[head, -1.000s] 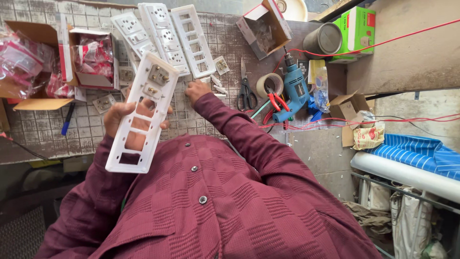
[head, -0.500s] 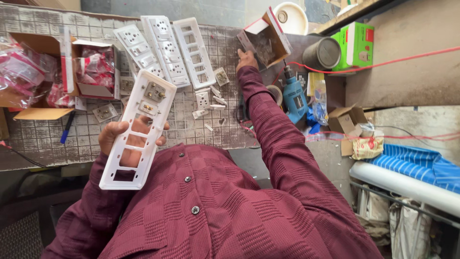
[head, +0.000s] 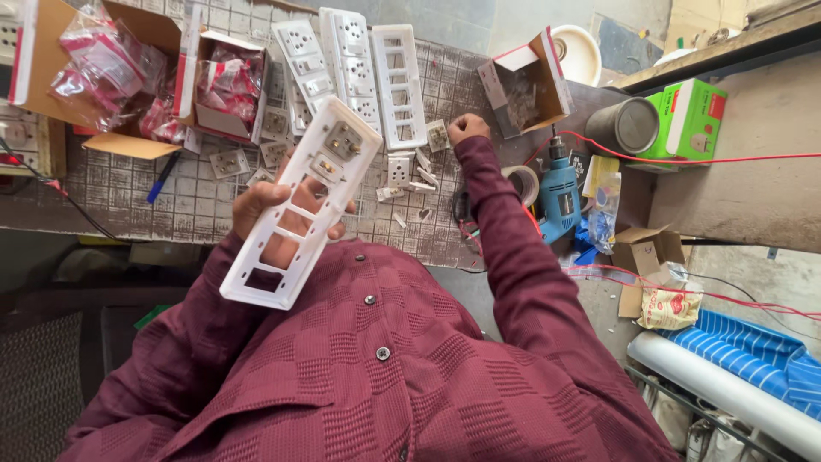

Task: The person assembles a white plastic electrical socket strip by inserting multiple brass-colored metal socket modules into the housing. They handle each module individually, placing them into designated slots and adjusting their positions within the strip.

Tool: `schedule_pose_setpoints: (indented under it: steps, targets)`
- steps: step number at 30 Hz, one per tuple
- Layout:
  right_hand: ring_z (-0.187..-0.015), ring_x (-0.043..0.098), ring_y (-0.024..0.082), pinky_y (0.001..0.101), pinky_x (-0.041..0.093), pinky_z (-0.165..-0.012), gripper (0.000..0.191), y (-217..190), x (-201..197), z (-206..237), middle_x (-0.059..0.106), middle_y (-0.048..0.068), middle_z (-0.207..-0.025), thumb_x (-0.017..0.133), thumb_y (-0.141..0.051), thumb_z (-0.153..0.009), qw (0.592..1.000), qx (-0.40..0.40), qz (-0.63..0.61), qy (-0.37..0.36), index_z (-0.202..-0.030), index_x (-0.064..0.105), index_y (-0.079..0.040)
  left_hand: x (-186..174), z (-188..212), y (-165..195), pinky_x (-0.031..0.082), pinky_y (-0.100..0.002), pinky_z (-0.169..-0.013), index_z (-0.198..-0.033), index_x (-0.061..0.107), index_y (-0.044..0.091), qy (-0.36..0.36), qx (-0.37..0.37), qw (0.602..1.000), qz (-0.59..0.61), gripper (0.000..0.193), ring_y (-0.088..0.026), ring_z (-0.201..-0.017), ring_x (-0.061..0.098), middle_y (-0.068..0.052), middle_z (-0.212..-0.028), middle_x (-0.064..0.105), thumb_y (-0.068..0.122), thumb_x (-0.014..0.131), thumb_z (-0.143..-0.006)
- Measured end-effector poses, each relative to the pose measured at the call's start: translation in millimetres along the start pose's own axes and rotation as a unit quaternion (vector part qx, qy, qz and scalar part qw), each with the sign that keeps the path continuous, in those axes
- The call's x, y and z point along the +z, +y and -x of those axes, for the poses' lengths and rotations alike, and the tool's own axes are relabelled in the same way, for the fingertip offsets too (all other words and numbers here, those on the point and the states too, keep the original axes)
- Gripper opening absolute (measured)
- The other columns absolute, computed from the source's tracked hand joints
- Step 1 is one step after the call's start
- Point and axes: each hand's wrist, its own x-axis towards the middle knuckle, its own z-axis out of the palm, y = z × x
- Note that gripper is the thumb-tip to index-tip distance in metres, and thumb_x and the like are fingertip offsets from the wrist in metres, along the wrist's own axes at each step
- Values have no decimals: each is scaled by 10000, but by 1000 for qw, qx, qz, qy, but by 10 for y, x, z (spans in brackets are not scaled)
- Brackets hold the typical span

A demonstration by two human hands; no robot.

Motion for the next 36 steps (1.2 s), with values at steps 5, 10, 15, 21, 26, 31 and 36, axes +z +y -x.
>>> schedule_pose_setpoints:
  steps: [5, 10, 15, 21, 26, 31, 36]
  targets:
    - [-638, 548, 107, 271, 473, -578, 80, -702, -296, 778, 627, -1, -751, 691, -104, -943, 910, 29, -395, -118, -963, 714, -30, 68, -31, -63, 602, -519, -838, -1526, 346, 184, 86, 56, 991, -87, 795, -408, -1201, 579, -232, -1442, 452, 168, 743, -838]
    - [-781, 579, 97, 262, 491, -698, 81, -1490, -534, 1484, 611, 20, -928, 707, -52, -953, 932, -181, -284, -133, -1026, 714, -17, 76, -49, -136, 615, -521, -831, -1490, 361, 155, 81, 74, 987, -117, 750, -410, -1193, 579, -236, -1387, 453, 150, 742, -844]
    - [-747, 564, 114, 282, 463, -668, 102, -1688, -573, 1486, 585, 36, -887, 744, -72, -915, 942, -206, -241, -114, -1000, 737, -16, 87, -30, -137, 624, -508, -822, -1454, 357, 145, 73, 72, 985, -138, 722, -391, -1182, 589, -232, -1361, 456, 120, 729, -835]
    - [-696, 544, 92, 268, 449, -631, 114, -1519, -409, 1541, 609, 17, -873, 772, -106, -875, 953, -148, -247, -95, -956, 753, -27, 106, -34, -131, 618, -496, -812, -1446, 350, 156, 78, 61, 978, -181, 746, -393, -1163, 597, -258, -1331, 466, 106, 729, -806]
    - [-874, 535, 119, 277, 462, -772, 109, -1416, -263, 1543, 590, 45, -1008, 804, -26, -913, 902, -157, -392, -89, -959, 705, -32, 122, -33, -131, 617, -483, -800, -1484, 363, 165, 51, 55, 989, -130, 757, -391, -1165, 592, -234, -1368, 478, 173, 739, -827]
    - [-1177, 602, 185, 316, 551, -993, 151, -1330, -307, 1593, 527, 88, -1261, 708, -35, -983, 875, -211, -408, -150, -1131, 738, -27, 46, -15, -86, 609, -462, -824, -1590, 286, -6, 28, -13, 999, -40, 882, -404, -1187, 590, -263, -1361, 493, 235, 730, -867]
    - [-1188, 627, 192, 324, 587, -995, 178, -1272, -343, 1542, 519, 87, -1304, 756, -127, -966, 878, -245, -382, -152, -1118, 689, -62, -72, -21, -103, 610, -426, -850, -1613, 262, -126, -43, -53, 998, 17, 884, -429, -1086, 610, -378, -1308, 511, 253, 708, -950]
